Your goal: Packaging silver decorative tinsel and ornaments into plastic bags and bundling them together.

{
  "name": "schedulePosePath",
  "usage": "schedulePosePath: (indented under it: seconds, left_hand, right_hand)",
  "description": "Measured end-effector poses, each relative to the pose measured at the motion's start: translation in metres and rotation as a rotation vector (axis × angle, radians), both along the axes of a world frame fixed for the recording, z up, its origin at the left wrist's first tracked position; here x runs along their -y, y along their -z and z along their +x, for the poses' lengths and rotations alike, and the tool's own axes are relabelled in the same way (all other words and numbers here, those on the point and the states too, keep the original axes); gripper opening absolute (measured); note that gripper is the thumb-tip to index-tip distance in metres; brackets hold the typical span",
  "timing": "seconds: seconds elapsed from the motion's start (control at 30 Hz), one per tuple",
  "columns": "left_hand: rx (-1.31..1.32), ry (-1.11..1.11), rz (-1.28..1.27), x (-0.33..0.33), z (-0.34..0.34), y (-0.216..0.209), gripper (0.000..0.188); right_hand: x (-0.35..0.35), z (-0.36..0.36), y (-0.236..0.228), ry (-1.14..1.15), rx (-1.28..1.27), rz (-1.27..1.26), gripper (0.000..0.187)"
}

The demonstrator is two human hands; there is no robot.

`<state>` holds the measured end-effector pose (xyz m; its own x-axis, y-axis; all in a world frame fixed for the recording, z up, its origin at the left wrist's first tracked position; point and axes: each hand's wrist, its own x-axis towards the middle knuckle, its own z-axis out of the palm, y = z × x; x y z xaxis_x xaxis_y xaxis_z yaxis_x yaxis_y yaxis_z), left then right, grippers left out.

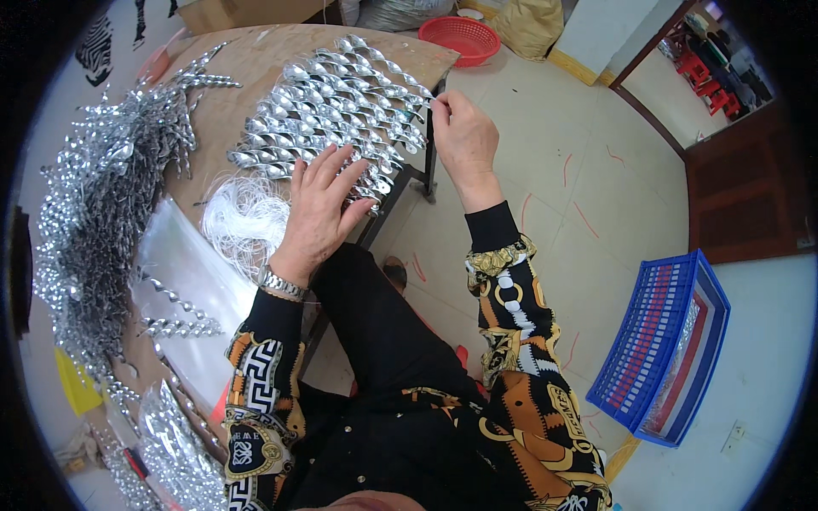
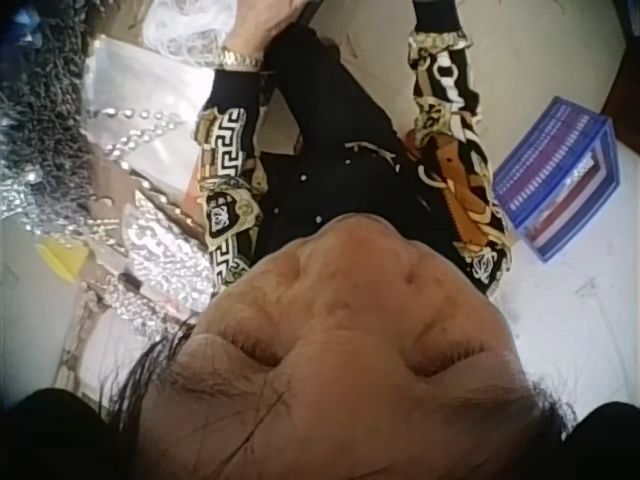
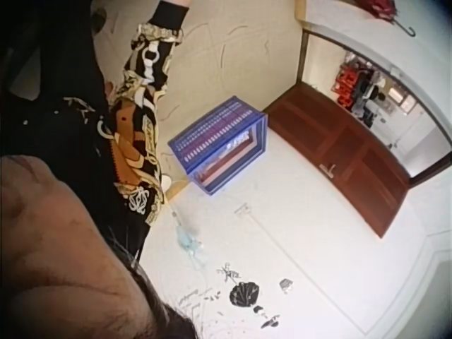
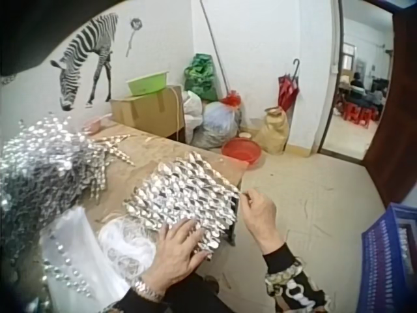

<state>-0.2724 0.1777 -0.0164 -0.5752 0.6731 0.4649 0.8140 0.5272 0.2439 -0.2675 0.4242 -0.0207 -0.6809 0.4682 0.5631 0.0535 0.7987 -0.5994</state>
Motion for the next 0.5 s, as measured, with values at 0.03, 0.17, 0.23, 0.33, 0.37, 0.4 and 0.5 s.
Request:
schedulePosePath:
  seconds: [0.03,0.17,0.23,0.33,0.37,0.4,0.5]
  left_hand:
    - [-0.001,0.000,0.005,0.000,0.000,0.001,0.052]
    - [-0.009,0.000,0.005,-0.001,0.000,0.001,0.052]
    - [-0.011,0.004,0.009,-0.001,0.000,0.001,0.052]
    - [-0.008,0.000,0.003,0.001,0.000,0.001,0.052]
    - [-0.008,0.000,0.004,0.000,0.000,0.001,0.052]
    - [-0.007,0.002,0.006,0.000,0.000,0.000,0.051]
    - [-0.005,0.004,0.008,-0.001,0.000,0.001,0.051]
  right_hand:
    - [0.002,0.000,0.000,-0.009,0.010,0.011,0.018]
    - [0.004,-0.002,0.000,-0.021,0.055,0.016,0.018]
    - [0.004,-0.005,0.001,-0.020,0.049,0.030,0.018]
    - [0.003,-0.009,-0.001,-0.027,0.046,0.003,0.017]
    - [0.001,-0.009,-0.002,-0.030,0.049,-0.034,0.017]
    - [-0.002,-0.009,-0.003,-0.031,0.049,-0.033,0.017]
    - [-0.010,-0.007,-0.003,-0.040,0.042,-0.125,0.017]
